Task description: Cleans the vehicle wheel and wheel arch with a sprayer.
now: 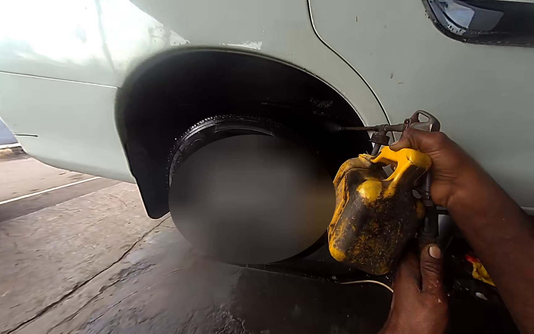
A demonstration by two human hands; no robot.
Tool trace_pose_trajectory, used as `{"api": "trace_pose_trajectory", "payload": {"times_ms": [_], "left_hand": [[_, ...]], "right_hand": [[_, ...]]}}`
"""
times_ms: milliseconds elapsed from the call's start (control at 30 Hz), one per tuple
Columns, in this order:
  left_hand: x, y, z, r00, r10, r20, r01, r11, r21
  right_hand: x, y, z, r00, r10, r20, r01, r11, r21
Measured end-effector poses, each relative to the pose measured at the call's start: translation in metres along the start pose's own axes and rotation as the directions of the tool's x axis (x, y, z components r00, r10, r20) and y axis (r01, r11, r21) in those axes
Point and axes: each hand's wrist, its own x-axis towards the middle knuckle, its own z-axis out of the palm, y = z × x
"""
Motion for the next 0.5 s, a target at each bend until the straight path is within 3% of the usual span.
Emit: {"api": "trace_pose_trajectory", "payload": {"times_ms": [267, 500], "left_hand": [[-0.035, 0.004, -0.022, 0.996, 0.021, 0.092, -0.026, 0.998, 0.061], [-0.084, 0.024, -0.085, 0.976, 0.000, 0.219, -0.020, 0.996, 0.089]], "right_hand": [[-0.036, 0.014, 0.013, 0.991, 0.018, -0.131, -0.017, 1.000, 0.012], [-0.086, 0.029, 0.070, 0.950, 0.001, -0.313, 0.011, 0.999, 0.038]]}}
